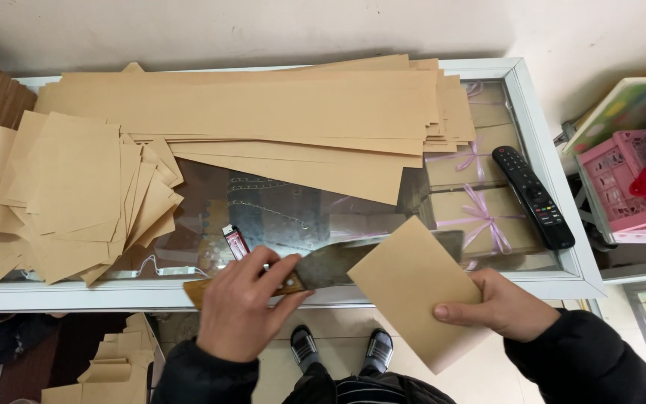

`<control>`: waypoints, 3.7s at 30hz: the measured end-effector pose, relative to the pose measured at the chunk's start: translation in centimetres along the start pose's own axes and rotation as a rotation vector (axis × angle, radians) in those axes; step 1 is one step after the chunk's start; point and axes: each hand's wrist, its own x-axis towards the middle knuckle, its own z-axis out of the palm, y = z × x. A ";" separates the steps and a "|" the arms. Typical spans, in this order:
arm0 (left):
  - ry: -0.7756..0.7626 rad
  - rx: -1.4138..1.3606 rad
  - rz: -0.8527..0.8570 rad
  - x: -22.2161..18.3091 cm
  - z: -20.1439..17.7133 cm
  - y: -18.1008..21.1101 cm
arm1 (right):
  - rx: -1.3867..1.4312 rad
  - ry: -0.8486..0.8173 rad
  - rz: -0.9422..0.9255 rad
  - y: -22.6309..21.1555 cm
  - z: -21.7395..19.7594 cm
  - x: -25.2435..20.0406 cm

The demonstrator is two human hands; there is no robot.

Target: Folding long strips of brown paper into wrappers and using a lighter to seal or crease the edges.

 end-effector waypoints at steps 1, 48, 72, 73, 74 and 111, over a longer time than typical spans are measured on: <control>-0.006 0.017 -0.026 -0.5 -0.3 -0.7 | 0.005 0.032 0.021 -0.1 -0.4 -0.3; -0.018 0.024 -0.073 -0.9 0.3 -0.1 | -0.095 -0.115 0.027 -1.6 0.1 0.9; 0.206 0.054 -0.421 -2.6 -1.7 -4.1 | -0.133 0.023 -0.177 -7.8 -0.8 1.9; 0.144 0.043 -0.586 -3.3 -1.4 -5.3 | -0.117 0.132 -0.145 -10.2 0.4 0.7; 0.082 0.031 -0.751 -3.9 -1.2 -6.4 | -0.103 0.241 -0.110 -12.6 1.5 -0.4; 0.346 -1.455 -0.538 6.2 5.7 0.2 | -1.147 0.131 -1.124 -18.7 7.4 5.3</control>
